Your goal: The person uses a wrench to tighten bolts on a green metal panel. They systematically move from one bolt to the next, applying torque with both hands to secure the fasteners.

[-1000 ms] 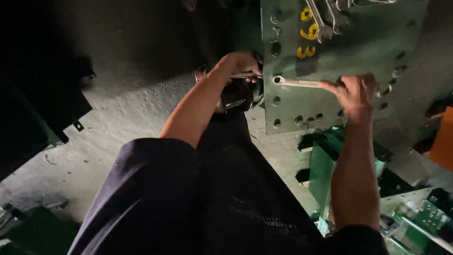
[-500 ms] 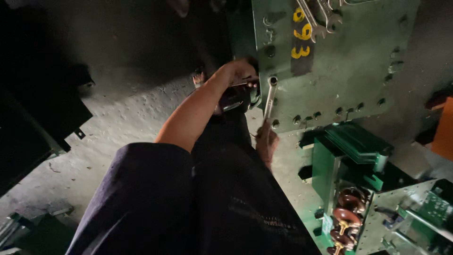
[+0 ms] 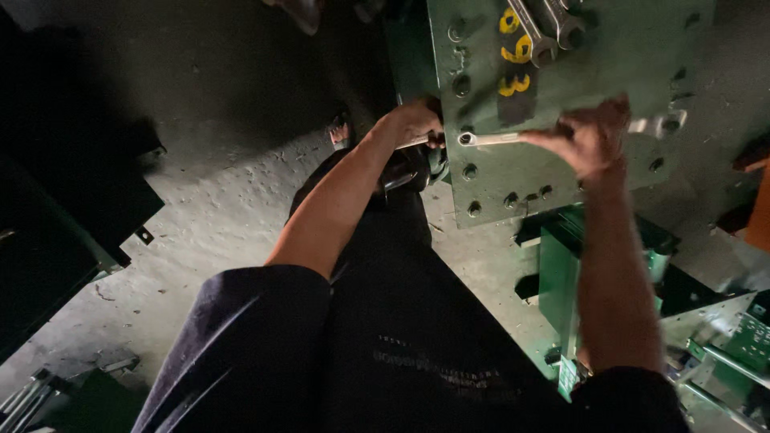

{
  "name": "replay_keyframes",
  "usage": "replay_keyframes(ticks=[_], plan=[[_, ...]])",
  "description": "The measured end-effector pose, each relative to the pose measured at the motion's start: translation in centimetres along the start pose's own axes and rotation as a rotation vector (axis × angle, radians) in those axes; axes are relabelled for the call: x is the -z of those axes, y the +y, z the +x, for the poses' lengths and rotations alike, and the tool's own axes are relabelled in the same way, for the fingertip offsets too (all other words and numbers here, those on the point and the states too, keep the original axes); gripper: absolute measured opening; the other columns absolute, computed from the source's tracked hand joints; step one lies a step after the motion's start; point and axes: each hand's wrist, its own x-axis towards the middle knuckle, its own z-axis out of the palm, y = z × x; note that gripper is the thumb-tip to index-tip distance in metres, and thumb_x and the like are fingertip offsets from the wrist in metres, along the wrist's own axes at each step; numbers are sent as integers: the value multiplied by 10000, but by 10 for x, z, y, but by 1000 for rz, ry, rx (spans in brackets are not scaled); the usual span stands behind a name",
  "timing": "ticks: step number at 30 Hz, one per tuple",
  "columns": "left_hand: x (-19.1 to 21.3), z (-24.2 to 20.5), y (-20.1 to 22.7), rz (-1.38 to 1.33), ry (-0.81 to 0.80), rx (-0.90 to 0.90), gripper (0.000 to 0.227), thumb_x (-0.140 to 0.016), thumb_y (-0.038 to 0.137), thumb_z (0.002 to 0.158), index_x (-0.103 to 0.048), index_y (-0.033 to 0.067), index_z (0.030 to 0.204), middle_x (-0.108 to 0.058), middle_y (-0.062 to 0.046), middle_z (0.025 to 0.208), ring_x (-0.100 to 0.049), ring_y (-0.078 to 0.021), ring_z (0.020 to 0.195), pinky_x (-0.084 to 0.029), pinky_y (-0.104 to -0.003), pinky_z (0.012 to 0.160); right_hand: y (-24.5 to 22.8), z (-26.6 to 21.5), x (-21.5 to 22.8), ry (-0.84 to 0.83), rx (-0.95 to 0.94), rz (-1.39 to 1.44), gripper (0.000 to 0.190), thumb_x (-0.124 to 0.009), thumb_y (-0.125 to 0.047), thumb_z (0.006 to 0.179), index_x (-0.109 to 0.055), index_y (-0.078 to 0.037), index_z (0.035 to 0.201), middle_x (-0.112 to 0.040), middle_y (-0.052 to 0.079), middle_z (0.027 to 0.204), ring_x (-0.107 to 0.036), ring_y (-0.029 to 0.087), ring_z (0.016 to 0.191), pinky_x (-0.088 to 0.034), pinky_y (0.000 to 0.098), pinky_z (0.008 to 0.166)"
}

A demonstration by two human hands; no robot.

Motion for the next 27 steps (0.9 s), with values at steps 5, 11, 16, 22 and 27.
replay_keyframes(ticks=[5, 11, 16, 22, 27], plan=[[-4, -9, 15, 94, 135, 157, 137, -686, 19, 898, -771, -4, 1003, -781, -104, 904, -728, -206, 756, -569, -347, 632, 45, 62, -26, -356, -6, -166, 661, -607, -799, 929, -634, -229, 596, -566, -27, 586, -544, 185, 793, -352, 482, 1020], [-3, -12, 6, 106, 118, 30, 172, -672, 28, 905, -761, -21, 1044, -779, -135, 947, -733, -220, 793, -565, -386, 669, 34, 38, -27, -373, -153, -99, 658, -510, -757, 1013, -692, -157, 812, -618, 18, 733, -588, 210, 866, -317, 521, 1168], [6, 1, -8, 35, 176, 87, 225, -667, 30, 896, -731, 31, 1111, -761, -96, 999, -699, -228, 847, -585, -425, 698, -126, -71, -28, -205, -641, 206, 599, -558, -635, 1005, -718, -64, 923, -675, 70, 800, -634, 244, 824, -300, 579, 1095], [2, -16, -17, 156, 135, 33, 202, -657, -1, 866, -714, 14, 1060, -741, -122, 929, -706, -251, 814, -591, -426, 706, -300, -169, -130, 78, -1101, 884, 343, -599, -314, 1048, -723, -2, 975, -690, 136, 831, -613, 282, 744, -456, 477, 738], [7, -13, -10, -100, 107, 45, 103, -769, -12, 880, -766, -88, 950, -772, -172, 899, -688, -259, 789, -528, -382, 678, -157, -199, -75, 73, -1102, 695, 369, -680, -388, 1046, -700, -50, 900, -669, 104, 804, -596, 264, 705, -480, 431, 699]])
